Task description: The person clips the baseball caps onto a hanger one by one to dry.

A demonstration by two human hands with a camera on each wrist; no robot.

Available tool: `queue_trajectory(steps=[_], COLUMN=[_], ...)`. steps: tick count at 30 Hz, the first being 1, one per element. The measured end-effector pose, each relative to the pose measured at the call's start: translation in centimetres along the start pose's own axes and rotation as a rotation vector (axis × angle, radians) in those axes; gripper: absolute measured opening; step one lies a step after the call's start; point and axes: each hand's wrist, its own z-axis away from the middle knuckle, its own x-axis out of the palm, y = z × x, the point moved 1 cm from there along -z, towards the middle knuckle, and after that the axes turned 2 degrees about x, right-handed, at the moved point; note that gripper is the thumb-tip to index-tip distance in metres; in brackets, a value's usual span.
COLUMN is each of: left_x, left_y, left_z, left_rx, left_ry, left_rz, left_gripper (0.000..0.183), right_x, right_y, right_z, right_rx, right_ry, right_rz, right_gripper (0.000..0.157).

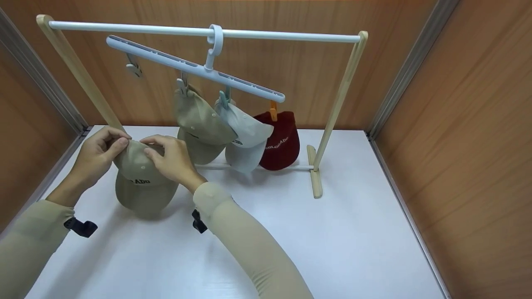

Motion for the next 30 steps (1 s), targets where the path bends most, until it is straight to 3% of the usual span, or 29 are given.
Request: queue_trajectory(steps=[9, 16, 19, 23, 30], left_x=[0.2, 0.2, 0.0, -0.3, -0.2], left_y=[0.7, 3.9, 4.3, 3.6, 3.8], left_z=[-0.9, -1.4, -1.9, -2.6, -3.3], left_rx=[0.014, 0.042, 0.050, 0.044, 0.044], left_ry=[0.023, 0.039, 0.043, 0.066, 0.130], left_rz=[-0.037, -0.028, -0.017, -0.040, -0.084], left_gripper=[0.015, 0.016, 0.016, 0.017, 0.017], right_x=[-1.6, -3.0, -3.4, -3.9, -4.5], right_y=[-0.3, -1.1, -1.6, -2.3, -2.9], right_z=[-0.5, -1.1, -1.4, -1.9, -2.6], right_rx=[-0.010, 0.009, 0.025, 0.040, 0.047], right_ry=[-0.032, -0.056, -0.064, -0.079, -0.097], right_rz=[0.006, -0.015, -0.031, -0.044, -0.071], right_gripper=[0.023, 0.023, 0.024, 0.025, 0.026])
